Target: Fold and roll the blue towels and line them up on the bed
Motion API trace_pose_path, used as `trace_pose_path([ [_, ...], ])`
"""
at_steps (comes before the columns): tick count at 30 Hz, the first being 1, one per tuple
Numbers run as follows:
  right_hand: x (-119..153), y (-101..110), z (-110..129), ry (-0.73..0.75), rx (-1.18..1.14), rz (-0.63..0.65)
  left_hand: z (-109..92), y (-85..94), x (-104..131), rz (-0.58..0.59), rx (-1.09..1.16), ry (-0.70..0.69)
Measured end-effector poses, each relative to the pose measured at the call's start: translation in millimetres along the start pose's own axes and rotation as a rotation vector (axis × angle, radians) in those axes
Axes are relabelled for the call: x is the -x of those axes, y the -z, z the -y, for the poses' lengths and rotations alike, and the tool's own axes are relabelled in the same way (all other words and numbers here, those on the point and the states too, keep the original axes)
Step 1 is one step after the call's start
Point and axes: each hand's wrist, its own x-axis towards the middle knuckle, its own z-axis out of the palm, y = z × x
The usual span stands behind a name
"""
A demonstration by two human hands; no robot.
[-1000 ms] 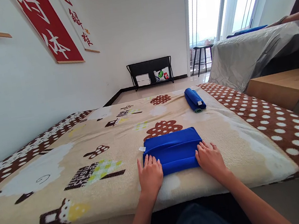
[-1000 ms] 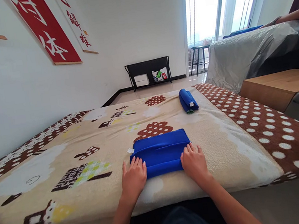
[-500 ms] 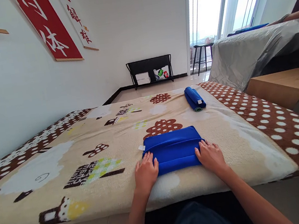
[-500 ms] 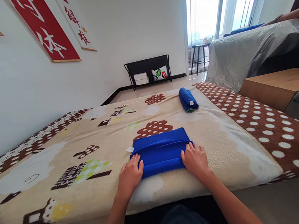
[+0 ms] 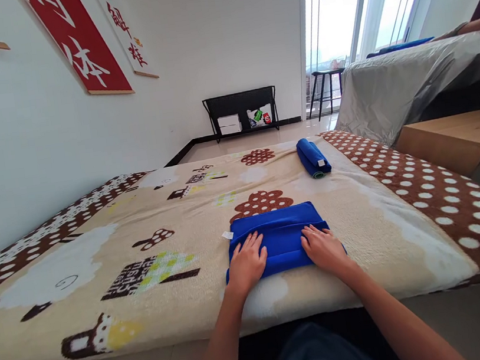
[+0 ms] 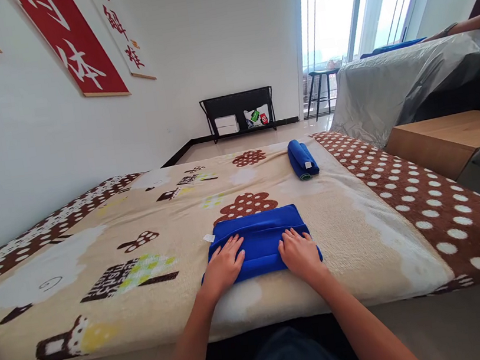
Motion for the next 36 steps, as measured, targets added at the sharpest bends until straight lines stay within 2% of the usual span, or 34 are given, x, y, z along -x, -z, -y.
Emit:
trace_pose_path([
  [3,8,7,-21,-0.095,0.040,-0.037,16,0.7,12,-0.048,-0.017,0.114],
  [6,10,13,-25,-0.142,0.075,-0.082,16,-1.9,18,-0.083,-0.031,0.165],
  [10,1,13,-15,-0.043,0.065,-0.123,12,-4.2,18,-0.092,-0.039,0.159],
  [14,-7,6,-20,0.104,0.027,-0.035,21,-0.7,18,-0.057,-0.020,0.134],
  [19,-2,5,-42,-0.023,0.067,-0.055,30,4.3,24,-0.040,-0.006,0.115],
  [21,0,8,-42,-0.060,0.087,-0.081,25,6.2,25,-0.062,-0.020,0.129],
  [24,-4,11,-32,-0.030,0.079,-0.100,6,8.6,24,-0.089,-0.040,0.124],
  [28,-28,7,-24,-0.023,0.035,-0.092,-31,5.0,11,0.000,0.026,-0.093],
  [32,-64,0,-45,-0.136,0.032,-0.070,-59,-4.8,-9,0.085,0.125,-0.275],
  [34,-78,-2,-61,-0.168,0.030,-0.057,-61,-5.7,-18,0.098,0.168,-0.310],
  [36,-88,-2,-76,-0.187,0.021,-0.048,-51,-1.5,-26,0.098,0.210,-0.335],
])
